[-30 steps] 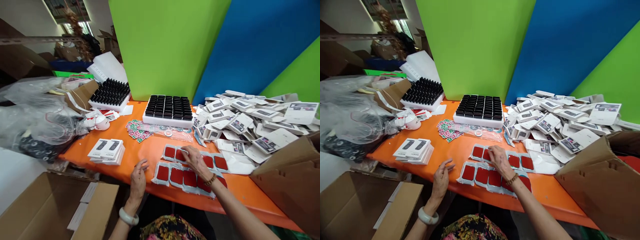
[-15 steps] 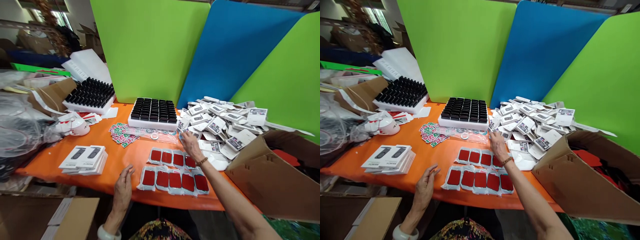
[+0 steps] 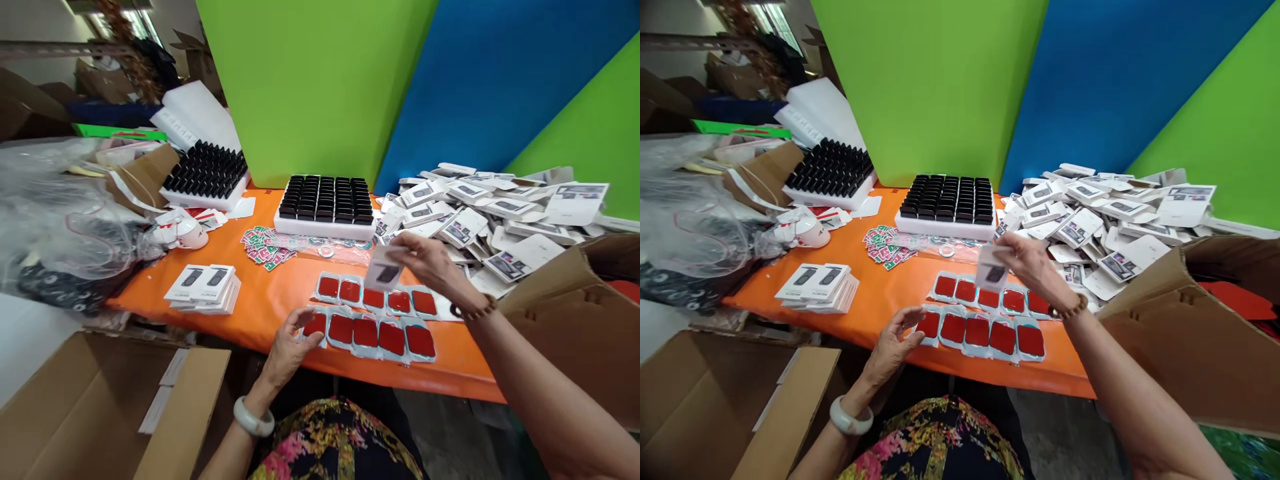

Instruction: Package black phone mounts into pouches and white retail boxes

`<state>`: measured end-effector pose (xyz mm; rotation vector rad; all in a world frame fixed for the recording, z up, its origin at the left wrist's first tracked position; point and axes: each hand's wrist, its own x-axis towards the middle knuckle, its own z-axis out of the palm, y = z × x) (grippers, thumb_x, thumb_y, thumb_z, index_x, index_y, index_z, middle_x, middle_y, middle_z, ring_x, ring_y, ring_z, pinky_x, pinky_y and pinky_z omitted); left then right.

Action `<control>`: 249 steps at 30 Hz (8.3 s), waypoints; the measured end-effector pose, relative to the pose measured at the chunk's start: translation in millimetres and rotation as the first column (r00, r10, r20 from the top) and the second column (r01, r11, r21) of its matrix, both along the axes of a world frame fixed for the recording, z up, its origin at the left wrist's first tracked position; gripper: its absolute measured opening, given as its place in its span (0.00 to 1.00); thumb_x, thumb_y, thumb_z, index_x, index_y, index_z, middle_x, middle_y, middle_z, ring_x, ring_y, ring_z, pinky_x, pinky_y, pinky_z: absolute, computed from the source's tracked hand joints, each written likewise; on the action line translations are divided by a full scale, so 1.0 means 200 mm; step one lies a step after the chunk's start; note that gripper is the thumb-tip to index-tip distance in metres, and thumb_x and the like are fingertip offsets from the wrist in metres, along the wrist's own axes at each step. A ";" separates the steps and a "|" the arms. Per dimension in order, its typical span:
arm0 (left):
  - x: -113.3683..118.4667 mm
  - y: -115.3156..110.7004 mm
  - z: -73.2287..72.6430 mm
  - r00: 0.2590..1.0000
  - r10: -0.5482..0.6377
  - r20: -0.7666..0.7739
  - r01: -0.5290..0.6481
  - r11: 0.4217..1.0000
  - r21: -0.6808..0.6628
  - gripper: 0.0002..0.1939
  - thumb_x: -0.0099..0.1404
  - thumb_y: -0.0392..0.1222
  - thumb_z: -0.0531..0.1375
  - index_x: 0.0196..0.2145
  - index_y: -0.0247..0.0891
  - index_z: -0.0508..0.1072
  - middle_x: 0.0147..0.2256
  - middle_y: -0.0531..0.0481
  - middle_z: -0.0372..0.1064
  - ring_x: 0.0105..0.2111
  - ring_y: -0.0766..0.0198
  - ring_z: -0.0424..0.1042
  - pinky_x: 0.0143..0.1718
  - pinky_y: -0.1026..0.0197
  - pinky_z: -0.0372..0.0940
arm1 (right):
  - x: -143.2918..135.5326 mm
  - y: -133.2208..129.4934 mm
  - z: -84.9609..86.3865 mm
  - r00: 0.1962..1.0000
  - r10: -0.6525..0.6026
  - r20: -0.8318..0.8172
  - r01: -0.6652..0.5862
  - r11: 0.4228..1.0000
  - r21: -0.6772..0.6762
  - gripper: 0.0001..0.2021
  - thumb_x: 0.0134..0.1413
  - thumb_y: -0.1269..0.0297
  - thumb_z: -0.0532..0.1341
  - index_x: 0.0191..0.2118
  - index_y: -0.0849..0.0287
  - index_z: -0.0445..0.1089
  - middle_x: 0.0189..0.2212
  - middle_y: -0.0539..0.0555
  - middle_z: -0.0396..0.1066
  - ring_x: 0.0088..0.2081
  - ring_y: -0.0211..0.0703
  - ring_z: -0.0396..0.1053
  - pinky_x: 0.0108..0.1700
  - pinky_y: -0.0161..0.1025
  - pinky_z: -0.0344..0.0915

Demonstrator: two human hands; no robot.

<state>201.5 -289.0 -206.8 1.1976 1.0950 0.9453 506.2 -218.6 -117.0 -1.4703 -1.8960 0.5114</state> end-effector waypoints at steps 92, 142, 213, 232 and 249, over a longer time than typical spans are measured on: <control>0.10 -0.44 -0.17 0.762 -0.314 0.566 0.583 0.714 -0.389 0.38 0.35 0.54 0.74 0.43 0.34 0.73 0.37 0.46 0.73 0.46 0.49 0.70 0.47 0.55 0.61 | -0.65 -0.94 -0.35 0.979 0.194 -0.054 -0.201 0.967 -0.160 0.12 0.63 0.69 0.51 0.48 0.54 0.68 0.41 0.59 0.69 0.41 0.49 0.63 0.44 0.49 0.61; 0.02 -0.46 -0.13 0.992 -0.082 0.094 0.102 0.968 -0.231 0.13 0.52 0.45 0.69 0.30 0.33 0.73 0.26 0.54 0.69 0.27 0.70 0.65 0.31 0.66 0.60 | -0.63 -0.95 -0.63 0.774 -0.192 -0.603 -0.070 0.921 -0.383 0.11 0.52 0.56 0.64 0.39 0.57 0.70 0.29 0.52 0.71 0.29 0.40 0.69 0.32 0.35 0.67; 0.08 -0.46 -0.15 0.942 -0.177 -0.285 0.186 0.982 0.007 0.25 0.59 0.43 0.61 0.55 0.41 0.66 0.53 0.41 0.63 0.51 0.55 0.67 0.50 0.54 0.65 | -0.59 -0.87 -0.58 0.776 -0.299 -0.555 -0.005 0.878 -0.479 0.14 0.53 0.52 0.61 0.32 0.59 0.74 0.28 0.53 0.74 0.31 0.42 0.69 0.34 0.38 0.67; -0.31 0.33 -0.18 0.259 0.304 -0.917 0.131 0.929 0.345 0.30 0.58 0.43 0.54 0.56 0.27 0.64 0.51 0.32 0.67 0.51 0.43 0.65 0.53 0.46 0.59 | 0.05 -0.46 -0.50 0.836 -0.518 -0.182 0.517 0.854 -0.057 0.13 0.57 0.58 0.56 0.40 0.61 0.72 0.38 0.59 0.73 0.36 0.45 0.69 0.43 0.44 0.65; -0.15 0.07 -0.22 0.696 0.412 -0.588 -0.063 0.851 0.522 0.23 0.57 0.54 0.57 0.45 0.37 0.74 0.50 0.38 0.66 0.51 0.47 0.66 0.52 0.45 0.63 | -0.12 0.33 -0.46 0.851 -0.385 0.357 0.389 0.919 0.064 0.14 0.58 0.72 0.52 0.47 0.65 0.67 0.44 0.63 0.69 0.47 0.51 0.64 0.50 0.43 0.59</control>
